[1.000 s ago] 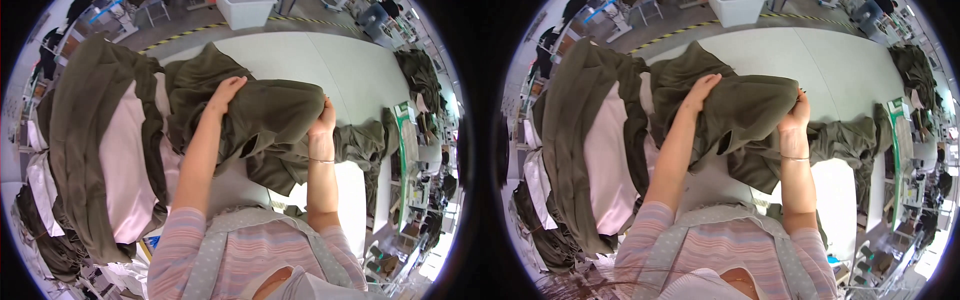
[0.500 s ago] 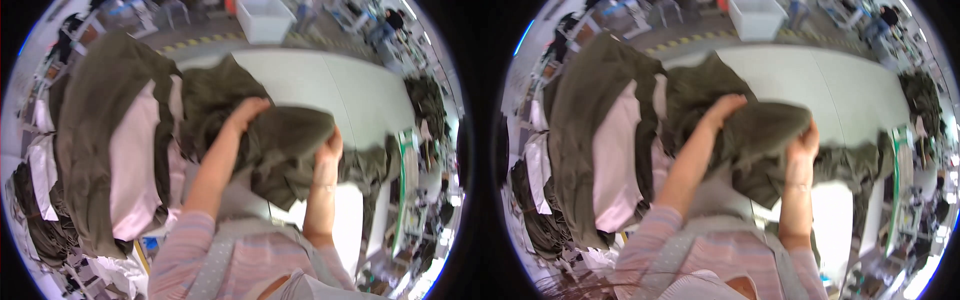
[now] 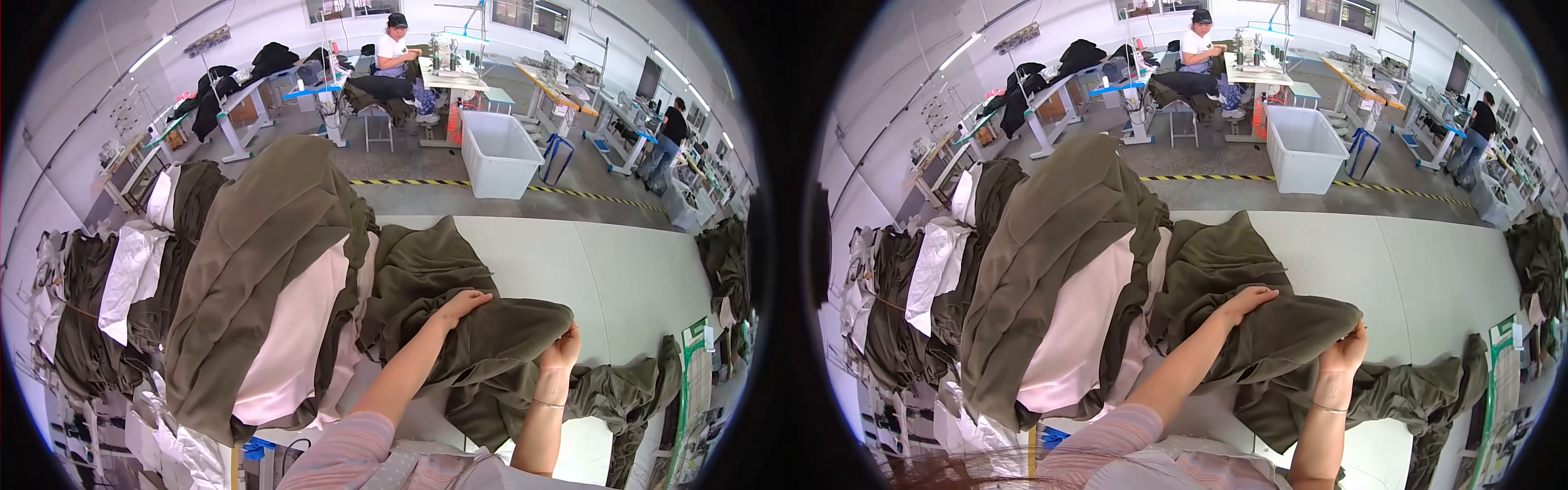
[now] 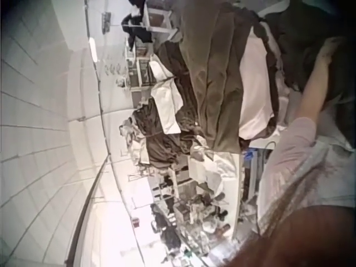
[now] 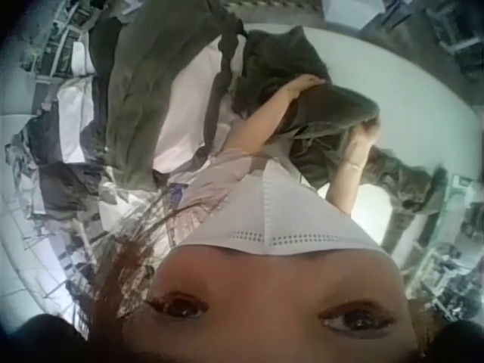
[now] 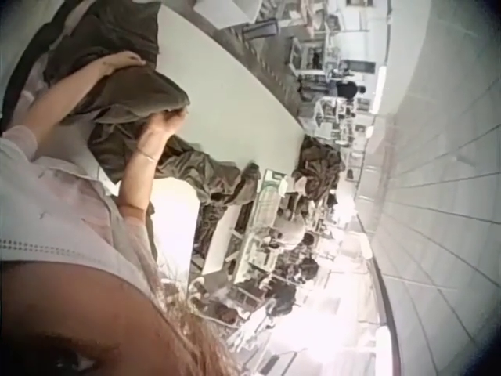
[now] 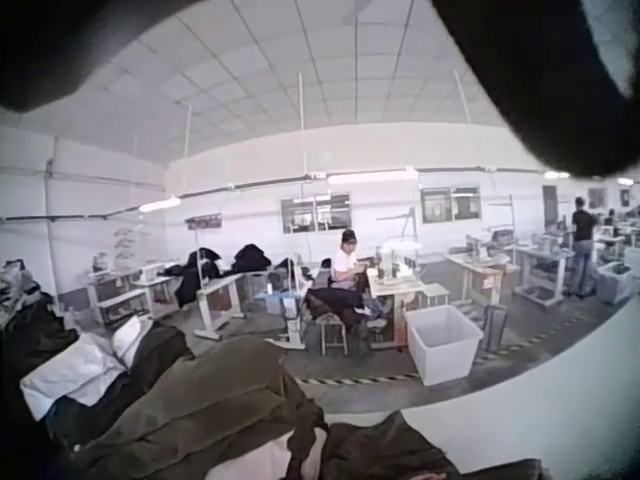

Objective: Inspecting and organizing olive green jackets on a workbench in a sewing factory.

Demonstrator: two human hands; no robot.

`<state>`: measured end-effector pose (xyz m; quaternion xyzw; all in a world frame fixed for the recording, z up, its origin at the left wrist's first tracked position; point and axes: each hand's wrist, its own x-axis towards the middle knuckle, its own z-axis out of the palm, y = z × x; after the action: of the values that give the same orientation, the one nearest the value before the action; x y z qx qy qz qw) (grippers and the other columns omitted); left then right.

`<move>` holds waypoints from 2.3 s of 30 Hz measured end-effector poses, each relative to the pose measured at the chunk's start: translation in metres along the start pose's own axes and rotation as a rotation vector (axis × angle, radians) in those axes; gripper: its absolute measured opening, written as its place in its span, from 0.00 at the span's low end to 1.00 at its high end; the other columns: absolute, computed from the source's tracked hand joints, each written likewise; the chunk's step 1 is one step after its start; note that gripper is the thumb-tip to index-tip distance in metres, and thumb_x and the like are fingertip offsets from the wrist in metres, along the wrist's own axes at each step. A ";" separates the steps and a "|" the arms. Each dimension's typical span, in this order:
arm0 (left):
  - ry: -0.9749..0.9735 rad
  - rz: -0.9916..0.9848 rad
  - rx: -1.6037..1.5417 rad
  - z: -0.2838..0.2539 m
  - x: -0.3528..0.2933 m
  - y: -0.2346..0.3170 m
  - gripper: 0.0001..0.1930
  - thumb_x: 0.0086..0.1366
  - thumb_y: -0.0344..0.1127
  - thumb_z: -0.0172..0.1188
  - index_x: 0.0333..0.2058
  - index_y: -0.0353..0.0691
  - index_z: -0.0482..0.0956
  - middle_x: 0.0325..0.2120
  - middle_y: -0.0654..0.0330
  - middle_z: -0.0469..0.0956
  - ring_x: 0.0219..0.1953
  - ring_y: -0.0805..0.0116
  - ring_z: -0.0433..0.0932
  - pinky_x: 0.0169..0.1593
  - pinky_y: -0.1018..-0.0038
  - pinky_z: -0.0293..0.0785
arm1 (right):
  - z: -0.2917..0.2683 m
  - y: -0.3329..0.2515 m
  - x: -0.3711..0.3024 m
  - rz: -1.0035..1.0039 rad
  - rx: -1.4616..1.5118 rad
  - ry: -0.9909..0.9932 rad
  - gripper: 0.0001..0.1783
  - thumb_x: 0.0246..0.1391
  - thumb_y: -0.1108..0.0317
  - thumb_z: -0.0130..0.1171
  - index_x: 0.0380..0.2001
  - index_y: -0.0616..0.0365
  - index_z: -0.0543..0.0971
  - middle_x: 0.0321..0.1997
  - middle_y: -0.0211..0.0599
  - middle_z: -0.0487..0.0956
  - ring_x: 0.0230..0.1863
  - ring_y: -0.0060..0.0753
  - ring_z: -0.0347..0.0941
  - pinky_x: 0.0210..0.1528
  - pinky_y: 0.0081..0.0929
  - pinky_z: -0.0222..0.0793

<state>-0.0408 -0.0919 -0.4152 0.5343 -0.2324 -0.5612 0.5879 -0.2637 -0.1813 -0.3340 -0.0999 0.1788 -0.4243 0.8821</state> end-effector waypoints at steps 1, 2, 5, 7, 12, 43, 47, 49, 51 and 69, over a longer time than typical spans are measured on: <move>-0.001 0.004 -0.001 0.000 0.000 0.001 0.14 0.63 0.46 0.57 0.35 0.41 0.78 0.30 0.69 0.77 0.32 0.80 0.72 0.36 0.80 0.69 | 0.004 0.001 -0.001 -0.008 -0.002 0.030 0.15 0.60 0.68 0.39 0.37 0.65 0.75 0.44 0.44 0.77 0.47 0.42 0.72 0.56 0.42 0.67; 0.004 0.003 -0.006 0.001 0.000 0.001 0.14 0.63 0.47 0.57 0.34 0.40 0.79 0.29 0.68 0.77 0.31 0.80 0.72 0.36 0.80 0.68 | 0.007 0.001 -0.002 -0.017 -0.004 0.061 0.15 0.60 0.68 0.39 0.37 0.64 0.75 0.42 0.43 0.77 0.46 0.41 0.72 0.54 0.42 0.68; 0.012 0.003 -0.015 0.002 0.001 -0.001 0.15 0.62 0.48 0.58 0.32 0.40 0.80 0.28 0.68 0.76 0.30 0.79 0.71 0.36 0.80 0.67 | 0.007 0.001 -0.003 -0.031 -0.020 0.088 0.15 0.61 0.67 0.39 0.36 0.64 0.75 0.40 0.42 0.78 0.44 0.40 0.73 0.53 0.42 0.69; 0.005 -0.010 -0.010 0.001 0.002 -0.003 0.15 0.62 0.48 0.58 0.34 0.40 0.79 0.28 0.68 0.76 0.31 0.80 0.71 0.37 0.80 0.67 | 0.006 0.001 -0.003 -0.041 -0.045 0.085 0.15 0.61 0.67 0.39 0.35 0.63 0.76 0.40 0.41 0.78 0.44 0.40 0.73 0.53 0.42 0.69; 0.106 0.095 0.129 0.002 0.003 -0.012 0.16 0.63 0.46 0.57 0.39 0.38 0.77 0.34 0.63 0.76 0.36 0.73 0.72 0.42 0.76 0.68 | 0.007 0.003 -0.008 -0.022 -0.023 0.068 0.16 0.61 0.66 0.39 0.35 0.63 0.76 0.40 0.41 0.78 0.45 0.40 0.73 0.53 0.42 0.69; 0.666 0.756 1.080 0.037 -0.214 -0.020 0.25 0.48 0.21 0.54 0.49 0.43 0.72 0.45 0.56 0.71 0.47 0.55 0.70 0.48 0.65 0.68 | 0.004 -0.006 -0.120 -0.218 -0.036 0.220 0.19 0.60 0.57 0.47 0.45 0.61 0.73 0.47 0.39 0.76 0.50 0.39 0.71 0.55 0.39 0.67; 0.234 0.704 1.116 0.046 -0.235 -0.015 0.17 0.52 0.24 0.54 0.43 0.39 0.74 0.38 0.54 0.74 0.43 0.50 0.72 0.44 0.64 0.70 | 0.052 -0.032 -0.174 -0.990 -0.342 0.464 0.19 0.57 0.58 0.55 0.48 0.58 0.71 0.49 0.37 0.74 0.49 0.33 0.70 0.51 0.34 0.70; 0.055 0.592 1.070 0.058 -0.264 -0.012 0.16 0.53 0.26 0.54 0.42 0.38 0.74 0.36 0.53 0.74 0.42 0.53 0.73 0.43 0.65 0.70 | 0.105 -0.040 -0.178 -1.270 -0.672 0.058 0.11 0.59 0.65 0.52 0.39 0.61 0.74 0.42 0.39 0.77 0.39 0.29 0.74 0.44 0.28 0.73; -0.248 0.468 0.972 0.078 -0.282 -0.001 0.13 0.55 0.29 0.54 0.40 0.35 0.74 0.31 0.51 0.74 0.39 0.59 0.75 0.42 0.67 0.70 | 0.201 0.006 -0.177 -1.153 -1.251 0.423 0.13 0.59 0.62 0.50 0.36 0.60 0.77 0.31 0.41 0.79 0.29 0.30 0.74 0.33 0.26 0.71; 0.229 -0.052 0.261 -0.005 -0.325 -0.072 0.24 0.62 0.43 0.54 0.51 0.29 0.70 0.44 0.55 0.76 0.46 0.68 0.72 0.53 0.75 0.66 | -0.175 0.052 -0.187 -0.355 -2.178 0.084 0.59 0.35 0.57 0.71 0.66 0.51 0.44 0.28 0.47 0.78 0.30 0.49 0.76 0.31 0.39 0.70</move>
<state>-0.1509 0.2193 -0.3750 0.6723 -0.2209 -0.4770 0.5212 -0.4043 -0.0065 -0.4683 -0.8332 0.4697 -0.1633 0.2418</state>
